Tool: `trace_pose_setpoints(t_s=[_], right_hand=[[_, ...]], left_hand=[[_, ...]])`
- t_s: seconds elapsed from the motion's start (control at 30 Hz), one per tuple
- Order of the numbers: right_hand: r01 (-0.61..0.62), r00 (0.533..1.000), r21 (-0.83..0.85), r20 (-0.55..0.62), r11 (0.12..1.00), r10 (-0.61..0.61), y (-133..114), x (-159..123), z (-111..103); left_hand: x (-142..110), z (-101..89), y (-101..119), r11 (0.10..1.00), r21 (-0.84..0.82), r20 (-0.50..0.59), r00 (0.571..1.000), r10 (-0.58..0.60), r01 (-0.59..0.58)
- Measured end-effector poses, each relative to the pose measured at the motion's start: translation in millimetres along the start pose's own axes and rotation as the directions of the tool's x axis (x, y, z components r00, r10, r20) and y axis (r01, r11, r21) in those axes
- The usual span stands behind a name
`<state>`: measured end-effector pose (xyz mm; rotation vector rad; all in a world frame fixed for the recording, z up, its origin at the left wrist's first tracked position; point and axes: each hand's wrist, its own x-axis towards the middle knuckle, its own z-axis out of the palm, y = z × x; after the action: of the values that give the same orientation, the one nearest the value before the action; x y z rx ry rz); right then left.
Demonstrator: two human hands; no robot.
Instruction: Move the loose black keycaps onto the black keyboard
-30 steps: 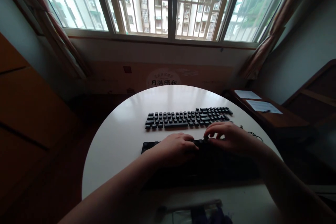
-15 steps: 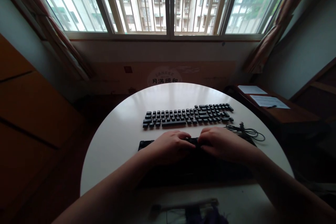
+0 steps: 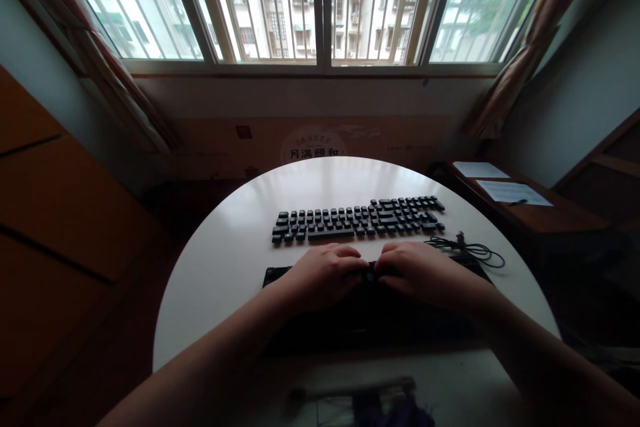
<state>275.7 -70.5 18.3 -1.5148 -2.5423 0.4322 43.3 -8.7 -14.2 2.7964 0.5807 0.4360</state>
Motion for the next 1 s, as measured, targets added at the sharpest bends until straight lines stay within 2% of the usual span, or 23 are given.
trace_pose_setpoints(t_s=[0.1, 0.2, 0.43, 0.57, 0.67, 0.8, 1.0], right_hand=[[-0.01, 1.0, 0.006, -0.004, 1.0, 0.01, 2.9, 0.7, -0.6], [-0.001, 1.0, 0.007, -0.001, 1.0, 0.001, 4.3, 1.1, -0.7], [0.0, 1.0, -0.018, 0.011, 1.0, 0.001, 1.9, 0.3, 1.2], [-0.031, 1.0, -0.024, -0.001, 0.999, 0.031, 2.6, 0.8, 3.4], [-0.068, 0.997, -0.015, -0.027, 0.998, 0.068, 4.0, 1.5, 4.7], [-0.1, 0.994, -0.01, -0.05, 0.995, 0.099, 4.3, 0.8, 3.2], [0.003, 1.0, 0.048, -0.003, 0.999, -0.002, 8.6, -4.8, -6.6]], left_hand=[[0.9, -0.6, -1.4, 0.997, 0.012, -0.037, 0.997, -0.071, 0.072], [1.3, -1.8, -1.0, 0.996, 0.013, -0.041, 0.996, -0.083, 0.083], [1.0, -2.5, 2.9, 1.0, -0.004, -0.021, 0.999, -0.027, 0.026], [1.1, -0.2, 5.7, 0.998, -0.02, -0.017, 0.998, 0.058, -0.059], [2.1, 2.2, 9.0, 0.994, 0.007, 0.026, 0.994, 0.106, -0.107], [2.7, 6.9, 11.1, 0.994, 0.053, 0.111, 0.989, 0.093, -0.1], [1.7, 15.3, 8.8, 0.99, 0.111, 0.172, 0.983, 0.068, -0.088]])
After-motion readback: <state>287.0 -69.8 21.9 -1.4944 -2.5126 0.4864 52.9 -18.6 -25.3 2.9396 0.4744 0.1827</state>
